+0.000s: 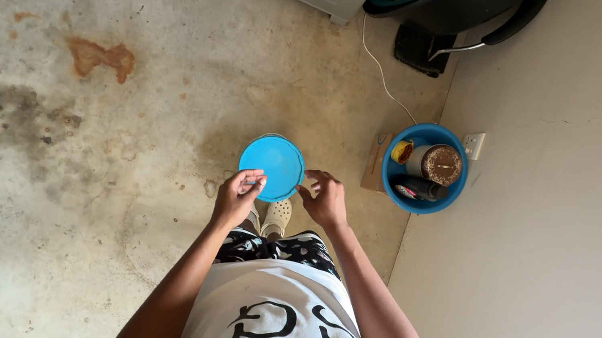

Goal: The person interacts with a basin and washing machine, cleans a dirty lid, pours liquid into a cup, and attaches a handle to a bucket lid.

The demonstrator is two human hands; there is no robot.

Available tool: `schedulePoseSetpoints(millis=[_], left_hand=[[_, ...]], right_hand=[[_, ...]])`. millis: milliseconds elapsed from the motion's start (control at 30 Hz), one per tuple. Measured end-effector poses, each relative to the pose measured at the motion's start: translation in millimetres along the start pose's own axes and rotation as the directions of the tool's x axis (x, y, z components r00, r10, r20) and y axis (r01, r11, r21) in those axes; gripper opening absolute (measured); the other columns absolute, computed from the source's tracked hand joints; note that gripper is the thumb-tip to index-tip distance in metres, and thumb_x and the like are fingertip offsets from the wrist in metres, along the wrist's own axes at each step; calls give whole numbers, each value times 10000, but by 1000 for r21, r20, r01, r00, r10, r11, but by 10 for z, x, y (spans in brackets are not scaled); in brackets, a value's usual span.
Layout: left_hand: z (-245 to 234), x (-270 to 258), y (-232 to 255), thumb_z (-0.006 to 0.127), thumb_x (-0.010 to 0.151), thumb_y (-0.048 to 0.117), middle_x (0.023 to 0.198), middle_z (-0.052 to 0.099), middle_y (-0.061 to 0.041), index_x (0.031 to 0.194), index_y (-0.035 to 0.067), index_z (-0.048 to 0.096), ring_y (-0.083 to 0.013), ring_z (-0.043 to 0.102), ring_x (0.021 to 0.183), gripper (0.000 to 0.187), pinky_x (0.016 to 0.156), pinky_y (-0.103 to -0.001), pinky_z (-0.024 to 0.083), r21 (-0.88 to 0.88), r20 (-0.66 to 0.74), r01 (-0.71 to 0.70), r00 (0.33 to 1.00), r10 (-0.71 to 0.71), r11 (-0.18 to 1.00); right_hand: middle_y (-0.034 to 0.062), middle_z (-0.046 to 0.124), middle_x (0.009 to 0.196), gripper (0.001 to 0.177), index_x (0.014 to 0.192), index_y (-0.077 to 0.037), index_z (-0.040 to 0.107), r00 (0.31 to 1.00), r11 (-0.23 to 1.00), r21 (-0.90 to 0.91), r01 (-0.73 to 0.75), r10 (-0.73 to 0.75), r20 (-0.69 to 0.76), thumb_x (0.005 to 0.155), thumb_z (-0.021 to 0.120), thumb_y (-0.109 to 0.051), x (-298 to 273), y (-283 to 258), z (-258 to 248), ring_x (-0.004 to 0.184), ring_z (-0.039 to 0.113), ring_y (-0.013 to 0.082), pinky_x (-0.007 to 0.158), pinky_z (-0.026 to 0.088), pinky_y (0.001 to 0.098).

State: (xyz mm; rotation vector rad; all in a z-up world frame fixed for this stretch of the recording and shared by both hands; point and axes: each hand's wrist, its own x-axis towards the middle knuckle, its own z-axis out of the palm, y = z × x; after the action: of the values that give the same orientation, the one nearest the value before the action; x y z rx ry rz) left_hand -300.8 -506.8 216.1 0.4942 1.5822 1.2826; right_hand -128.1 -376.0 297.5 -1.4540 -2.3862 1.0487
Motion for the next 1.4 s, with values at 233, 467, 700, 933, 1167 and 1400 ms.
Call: schedulePoseSetpoints(millis=[233,467,700,933,1167,1400], left_hand=[[-343,109,106,708,969,245,1172,754,-137,1248,-17,652,-188,729,1029,387,907,-295,575,-73,14,14,1000,-13,997],[-683,214,64,699,971,224,1179,757,-140,1259,-12,654,-184,731,1039,375,914,-296,579,-84,20,21,1000,-19,996],[-864,237,346,677,976,246,1192,752,-131,1264,17,651,-186,733,1060,369,910,-302,592,-5,5,63,998,-63,998],[-926,384,404,673,982,280,1172,742,-125,1263,43,659,-184,724,1061,368,882,-311,608,62,-5,93,996,-93,994],[-1030,709,528,687,975,283,1158,764,-110,1242,32,676,-177,735,1020,367,889,-308,590,71,-26,14,1000,-12,997],[-1045,1232,729,690,973,272,1155,765,-98,1231,45,681,-166,734,1010,344,868,-302,589,71,-23,-6,1000,8,997]], right_hand=[[163,754,1069,403,1138,-30,737,998,999,-7,-46,46,-31,782,865,-169,102,-188,145,863,756,277,749,621,375],[156,758,1111,394,1156,-28,731,996,999,16,-52,53,-76,804,852,-156,193,-390,293,881,766,259,763,622,365],[157,751,1117,428,1185,-26,724,996,999,10,-50,50,-80,797,854,-148,397,-562,375,906,759,254,758,622,356],[153,751,1144,407,1171,-13,721,996,1000,21,-10,12,-88,810,850,-148,663,-656,408,908,755,251,779,625,350],[153,752,1127,415,1171,-19,723,996,1000,22,-10,12,-90,802,850,-159,1089,-758,402,895,752,249,772,620,355],[159,745,1135,434,1192,-30,714,998,1000,9,-16,16,-64,804,854,-166,1642,-809,376,904,747,258,773,620,362]])
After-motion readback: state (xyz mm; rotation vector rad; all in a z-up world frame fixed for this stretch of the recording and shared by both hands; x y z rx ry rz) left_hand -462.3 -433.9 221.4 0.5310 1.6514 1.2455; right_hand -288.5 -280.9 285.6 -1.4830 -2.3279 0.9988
